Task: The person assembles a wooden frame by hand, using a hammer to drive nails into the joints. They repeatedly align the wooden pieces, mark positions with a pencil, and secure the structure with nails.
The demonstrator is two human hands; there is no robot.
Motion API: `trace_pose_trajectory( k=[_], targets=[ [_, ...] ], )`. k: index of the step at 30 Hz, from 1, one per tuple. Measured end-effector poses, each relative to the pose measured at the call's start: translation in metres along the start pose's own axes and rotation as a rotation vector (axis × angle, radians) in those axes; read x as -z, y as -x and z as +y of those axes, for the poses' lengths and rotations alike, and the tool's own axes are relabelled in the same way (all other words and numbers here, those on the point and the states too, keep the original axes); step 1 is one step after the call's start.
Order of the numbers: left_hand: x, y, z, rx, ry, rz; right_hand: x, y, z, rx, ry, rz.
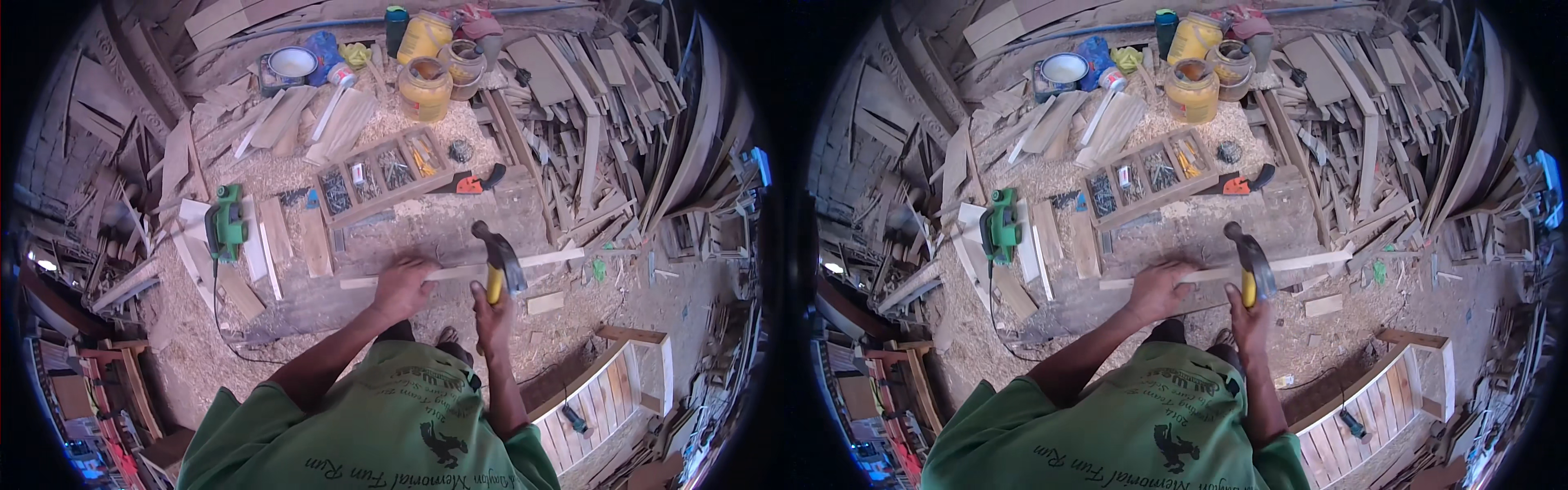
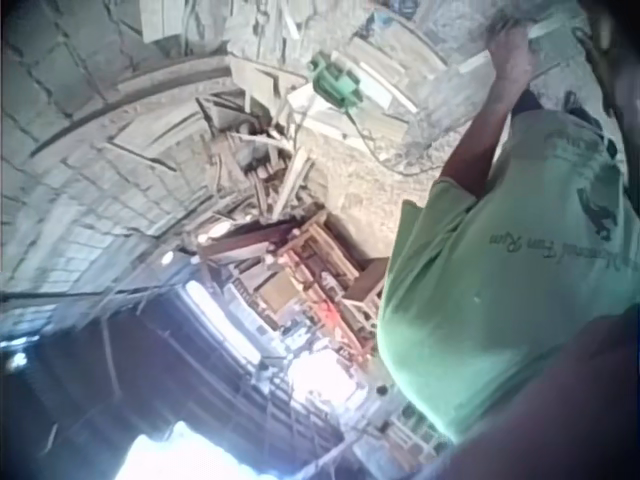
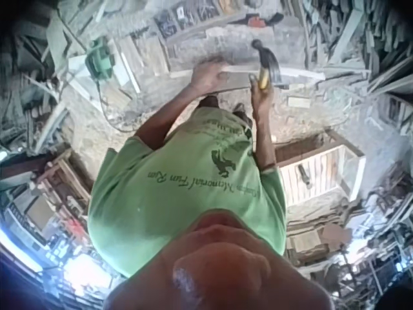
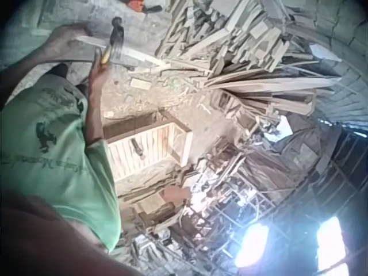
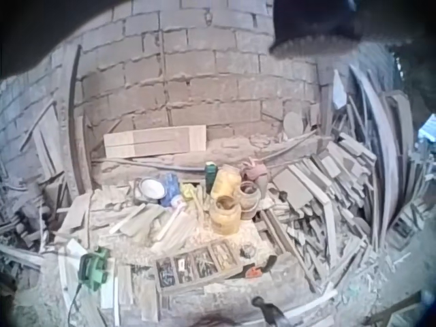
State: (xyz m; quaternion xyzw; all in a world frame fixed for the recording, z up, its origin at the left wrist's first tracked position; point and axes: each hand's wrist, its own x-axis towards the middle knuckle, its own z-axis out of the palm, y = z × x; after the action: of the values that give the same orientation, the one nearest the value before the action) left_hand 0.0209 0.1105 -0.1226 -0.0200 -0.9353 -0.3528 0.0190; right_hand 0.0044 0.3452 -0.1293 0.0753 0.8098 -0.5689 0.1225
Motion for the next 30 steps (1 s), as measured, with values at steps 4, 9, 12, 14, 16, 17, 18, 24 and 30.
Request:
trace_pose_trajectory(
  k=[4,9,12,14,16,17,18,24,30],
  targets=[
    [0.039,-0.027,-0.034,0.085,0.315,-0.029,-0.043,-0.021,-0.002,0.064,0.013,0.116],
    [0.077,-0.077,-0.216,0.276,0.064,0.513,-0.050,-0.013,-0.019,-0.022,0.005,0.119],
    [0.089,-0.099,-0.273,0.414,-0.376,0.506,-0.051,-0.010,-0.029,-0.038,0.030,0.132],
    [0.088,-0.104,-0.294,0.265,-0.377,0.483,-0.046,-0.009,-0.022,-0.094,0.082,0.089],
    [0.083,-0.110,-0.305,0.293,-0.312,0.496,-0.049,-0.006,-0.030,-0.052,0.047,0.127],
    [0.080,-0.111,-0.308,0.304,-0.283,0.503,-0.050,-0.004,-0.032,-0.066,0.047,0.139],
    [0.080,-0.113,-0.308,0.297,-0.192,0.524,-0.051,-0.003,-0.030,-0.072,0.038,0.153],
    [0.075,-0.107,-0.311,0.463,0.222,0.656,-0.054,-0.006,-0.028,-0.013,0.073,0.151],
    [0.099,-0.107,-0.278,0.447,0.488,0.695,-0.051,-0.009,-0.032,0.052,0.081,0.125]
  ],
)
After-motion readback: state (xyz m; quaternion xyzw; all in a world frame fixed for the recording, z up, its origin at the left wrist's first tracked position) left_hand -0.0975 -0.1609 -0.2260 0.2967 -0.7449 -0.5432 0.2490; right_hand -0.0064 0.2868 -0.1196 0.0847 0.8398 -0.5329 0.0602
